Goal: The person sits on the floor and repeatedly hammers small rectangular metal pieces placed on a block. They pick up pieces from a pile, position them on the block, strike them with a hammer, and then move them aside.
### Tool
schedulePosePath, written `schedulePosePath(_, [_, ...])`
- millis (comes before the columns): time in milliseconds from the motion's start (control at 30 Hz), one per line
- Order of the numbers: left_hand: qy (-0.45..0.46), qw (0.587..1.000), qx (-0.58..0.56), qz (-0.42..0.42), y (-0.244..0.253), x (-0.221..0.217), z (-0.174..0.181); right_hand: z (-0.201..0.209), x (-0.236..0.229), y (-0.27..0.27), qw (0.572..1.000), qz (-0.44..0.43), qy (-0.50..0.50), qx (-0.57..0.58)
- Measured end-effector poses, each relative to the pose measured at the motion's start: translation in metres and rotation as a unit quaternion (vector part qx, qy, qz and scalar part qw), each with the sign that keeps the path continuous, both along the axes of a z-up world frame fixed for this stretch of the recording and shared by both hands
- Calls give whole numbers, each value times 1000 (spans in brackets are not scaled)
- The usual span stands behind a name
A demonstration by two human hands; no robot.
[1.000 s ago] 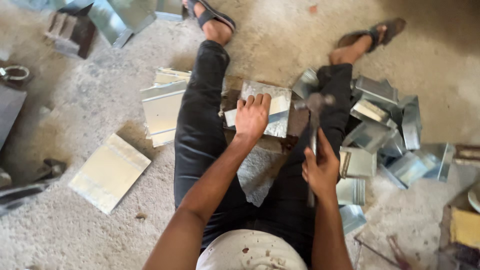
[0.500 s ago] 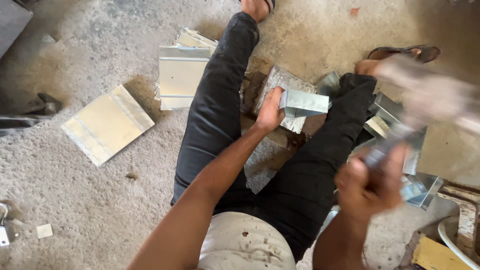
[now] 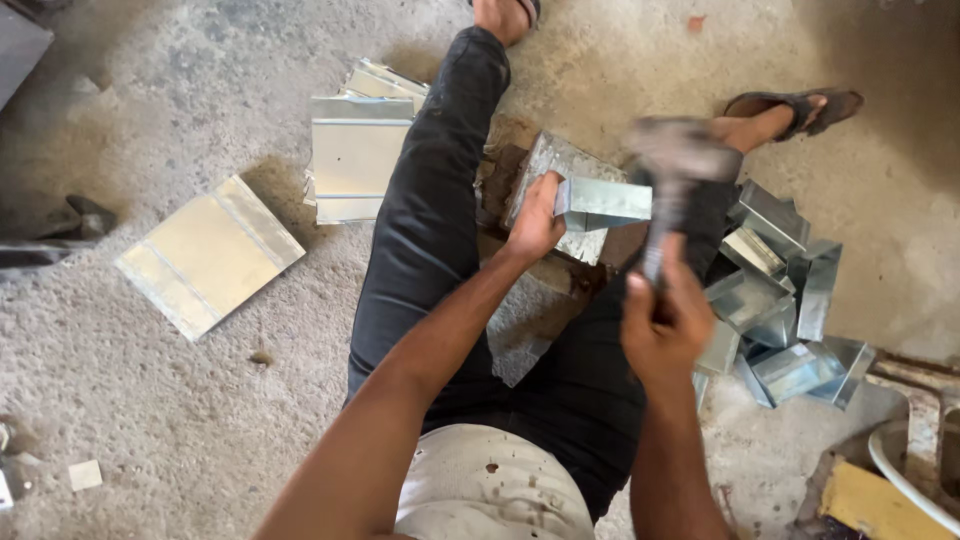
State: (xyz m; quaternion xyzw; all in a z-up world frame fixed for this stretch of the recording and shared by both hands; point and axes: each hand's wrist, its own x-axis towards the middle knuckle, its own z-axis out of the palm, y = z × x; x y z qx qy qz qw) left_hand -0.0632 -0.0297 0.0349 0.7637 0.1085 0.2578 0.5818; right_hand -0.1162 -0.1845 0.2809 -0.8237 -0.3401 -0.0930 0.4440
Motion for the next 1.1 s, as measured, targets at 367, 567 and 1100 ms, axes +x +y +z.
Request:
schedulePosePath(367, [-3, 1000, 9, -20, -7, 0, -19, -39, 0, -17, 945, -31, 323, 38])
schedulePosePath(567, [-10, 1000, 18, -5, 0, 0, -15, -46, 2, -33, 947, -82, 302, 77])
schedulePosePath(1100, [-44, 999, 1, -13, 21, -12, 4, 42, -25, -70, 953, -128, 38, 270])
